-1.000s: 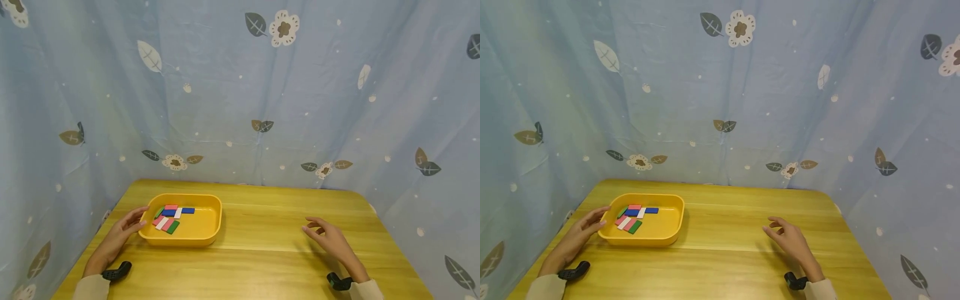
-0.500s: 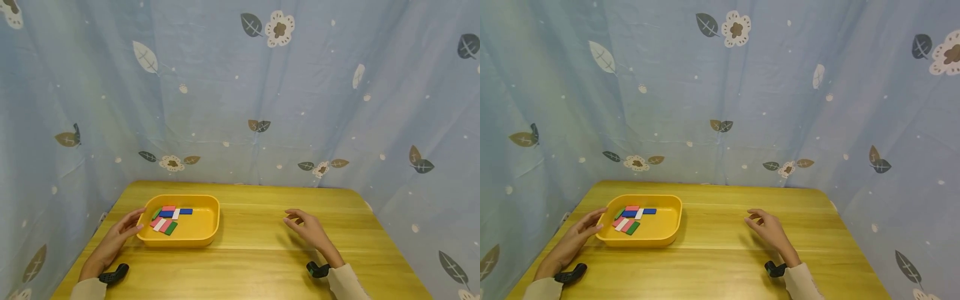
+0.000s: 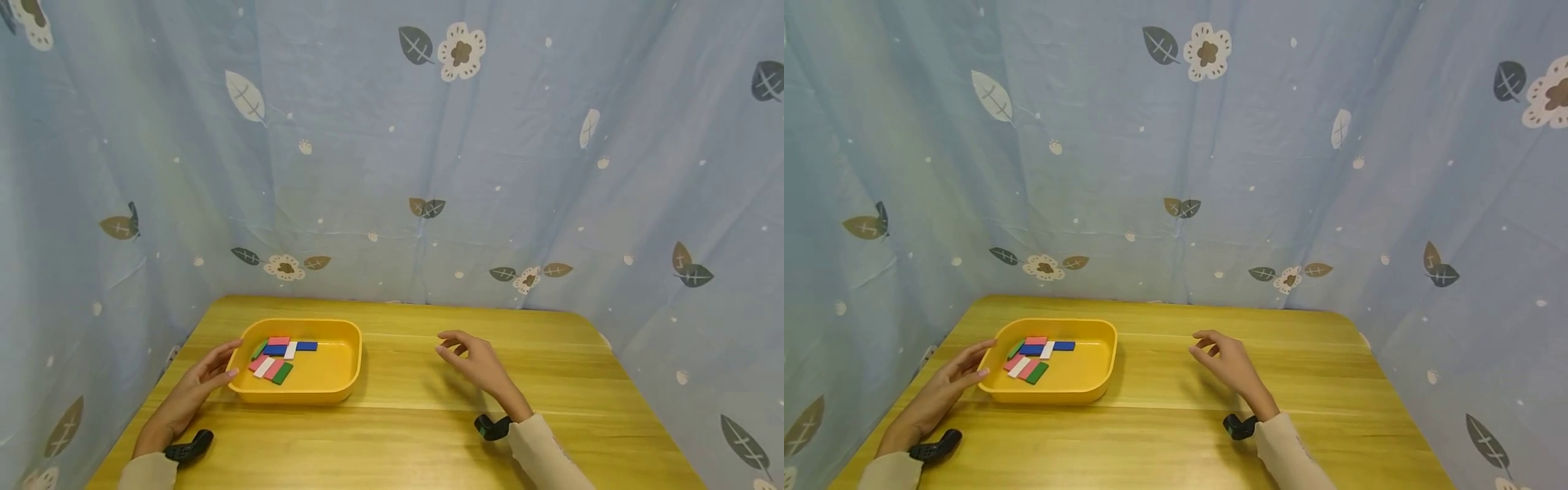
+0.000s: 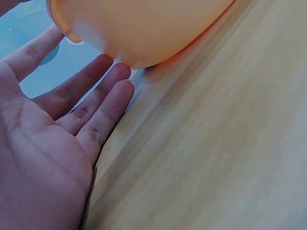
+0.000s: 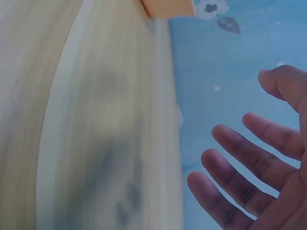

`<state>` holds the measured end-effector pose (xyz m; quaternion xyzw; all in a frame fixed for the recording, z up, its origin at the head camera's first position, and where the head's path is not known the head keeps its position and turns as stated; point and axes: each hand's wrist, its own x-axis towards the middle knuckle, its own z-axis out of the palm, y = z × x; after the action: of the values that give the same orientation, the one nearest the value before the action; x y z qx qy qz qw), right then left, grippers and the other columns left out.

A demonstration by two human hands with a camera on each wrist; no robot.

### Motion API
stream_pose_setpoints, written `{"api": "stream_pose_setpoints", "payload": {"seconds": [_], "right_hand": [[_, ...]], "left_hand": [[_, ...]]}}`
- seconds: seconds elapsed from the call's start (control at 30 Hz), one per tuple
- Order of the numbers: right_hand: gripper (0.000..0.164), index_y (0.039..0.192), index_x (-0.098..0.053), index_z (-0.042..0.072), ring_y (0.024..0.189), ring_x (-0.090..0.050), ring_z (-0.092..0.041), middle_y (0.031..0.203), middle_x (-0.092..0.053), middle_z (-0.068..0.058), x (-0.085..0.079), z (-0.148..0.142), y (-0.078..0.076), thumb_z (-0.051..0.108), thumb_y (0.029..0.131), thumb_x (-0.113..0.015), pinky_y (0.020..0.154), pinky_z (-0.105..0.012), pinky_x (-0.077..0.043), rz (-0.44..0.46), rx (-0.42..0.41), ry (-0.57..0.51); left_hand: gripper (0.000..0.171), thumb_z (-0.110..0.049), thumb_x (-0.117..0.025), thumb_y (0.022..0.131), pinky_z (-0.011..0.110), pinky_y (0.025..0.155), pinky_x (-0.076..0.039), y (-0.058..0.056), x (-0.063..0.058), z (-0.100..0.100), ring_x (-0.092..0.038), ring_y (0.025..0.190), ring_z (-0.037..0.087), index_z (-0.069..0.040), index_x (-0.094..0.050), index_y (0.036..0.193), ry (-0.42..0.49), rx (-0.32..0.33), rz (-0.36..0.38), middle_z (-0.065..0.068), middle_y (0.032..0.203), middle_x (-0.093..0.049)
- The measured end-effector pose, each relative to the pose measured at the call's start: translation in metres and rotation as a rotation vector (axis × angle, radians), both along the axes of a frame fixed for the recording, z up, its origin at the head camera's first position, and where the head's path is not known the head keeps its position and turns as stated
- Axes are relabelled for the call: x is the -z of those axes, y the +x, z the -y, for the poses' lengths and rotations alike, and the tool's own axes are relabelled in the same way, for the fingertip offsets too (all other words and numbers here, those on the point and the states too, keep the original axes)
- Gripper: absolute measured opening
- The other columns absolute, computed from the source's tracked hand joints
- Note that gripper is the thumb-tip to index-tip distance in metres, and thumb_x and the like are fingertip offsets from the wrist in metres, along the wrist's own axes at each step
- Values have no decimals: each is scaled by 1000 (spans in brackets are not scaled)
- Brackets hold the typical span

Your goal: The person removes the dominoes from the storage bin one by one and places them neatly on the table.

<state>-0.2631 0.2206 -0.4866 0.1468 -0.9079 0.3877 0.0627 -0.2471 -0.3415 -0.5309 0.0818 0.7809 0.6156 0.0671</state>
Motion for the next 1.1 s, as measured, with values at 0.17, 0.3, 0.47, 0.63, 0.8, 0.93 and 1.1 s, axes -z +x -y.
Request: {"api": "stream_pose_setpoints", "payload": {"seconds": [0.17, 0.3, 0.47, 0.63, 0.8, 0.93, 1.1], "right_hand": [[40, 130, -70, 23, 91, -66, -13, 112, -72, 6, -3, 19, -6, 46, 98, -69, 74, -31, -56, -16, -47, -9], [38, 131, -69, 24, 92, -66, -13, 112, -71, 6, -6, 37, -10, 45, 99, -68, 76, -31, -55, -18, -84, -9], [39, 131, -69, 22, 91, -66, -12, 112, -71, 7, -15, 63, -13, 47, 100, -65, 77, -32, -56, -19, -153, -17], [38, 131, -69, 21, 90, -66, -11, 111, -71, 7, -21, 93, -18, 45, 102, -64, 78, -31, -56, -34, -221, -18], [38, 130, -69, 14, 89, -68, -12, 108, -72, 5, -23, 122, -23, 39, 102, -66, 78, -28, -56, -50, -284, -31], [41, 130, -70, 13, 90, -67, -10, 107, -72, 6, -26, 142, -26, 41, 101, -67, 80, -26, -55, -54, -316, -35], [36, 129, -70, 18, 89, -65, -6, 105, -72, 9, -28, 165, -26, 40, 101, -67, 81, -24, -54, -40, -350, -30]], "left_hand": [[65, -29, -59, 107, 13, 91, -44, -1, 3, 0, -47, 120, -7, -17, -28, 163, -10, -16, -4, 21, 161, -28], [66, -30, -60, 106, 12, 91, -44, -1, 3, -1, -46, 120, -6, -17, -28, 163, -24, -30, -4, 20, 161, -29], [66, -30, -60, 106, 13, 91, -44, -1, 3, 0, -47, 120, -5, -16, -29, 163, -27, -29, -13, 20, 160, -30], [64, -27, -59, 107, 14, 92, -45, -1, 4, 0, -48, 120, -5, -17, -30, 163, -20, -14, -32, 20, 159, -31], [62, -23, -57, 108, 15, 93, -45, 0, 5, 1, -49, 122, -3, -17, -29, 163, 2, 19, -41, 20, 159, -30], [63, -24, -58, 108, 15, 93, -45, -1, 5, 2, -48, 123, -4, -18, -29, 163, 3, 24, -35, 19, 160, -30], [64, -27, -59, 107, 14, 92, -44, -1, 3, 3, -47, 123, -3, -19, -29, 163, -17, 12, -19, 18, 161, -30]]}}
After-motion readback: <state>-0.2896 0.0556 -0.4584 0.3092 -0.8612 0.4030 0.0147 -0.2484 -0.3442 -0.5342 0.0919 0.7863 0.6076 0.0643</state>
